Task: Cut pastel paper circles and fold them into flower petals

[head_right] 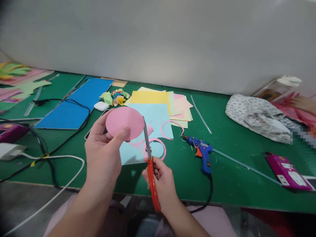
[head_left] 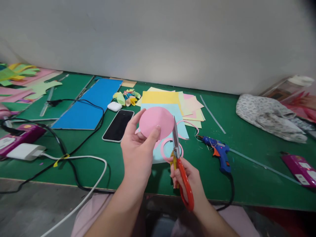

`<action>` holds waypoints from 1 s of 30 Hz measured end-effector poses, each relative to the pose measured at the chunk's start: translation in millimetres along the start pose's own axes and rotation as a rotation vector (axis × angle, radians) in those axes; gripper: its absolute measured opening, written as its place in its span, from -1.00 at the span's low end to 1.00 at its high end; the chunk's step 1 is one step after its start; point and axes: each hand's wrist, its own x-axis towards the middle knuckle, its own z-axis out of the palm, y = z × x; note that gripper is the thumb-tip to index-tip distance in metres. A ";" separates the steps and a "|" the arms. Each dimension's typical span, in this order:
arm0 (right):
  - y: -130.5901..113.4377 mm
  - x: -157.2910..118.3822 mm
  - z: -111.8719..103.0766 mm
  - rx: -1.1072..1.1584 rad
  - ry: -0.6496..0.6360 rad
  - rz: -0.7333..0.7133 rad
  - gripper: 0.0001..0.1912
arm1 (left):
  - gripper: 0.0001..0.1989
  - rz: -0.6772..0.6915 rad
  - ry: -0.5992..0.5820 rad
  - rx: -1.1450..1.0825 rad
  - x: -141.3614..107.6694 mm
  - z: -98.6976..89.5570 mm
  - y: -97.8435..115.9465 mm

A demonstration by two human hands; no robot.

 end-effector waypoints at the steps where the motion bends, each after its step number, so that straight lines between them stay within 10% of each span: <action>1: -0.1 0.1 0.1 -0.005 -0.001 0.005 -0.40 | -0.49 0.000 0.003 0.000 0.3 -0.3 0.2; 30: -2.5 -1.5 0.6 -0.043 -0.015 -0.004 -0.38 | -0.43 0.058 0.072 0.020 8.6 -5.2 1.2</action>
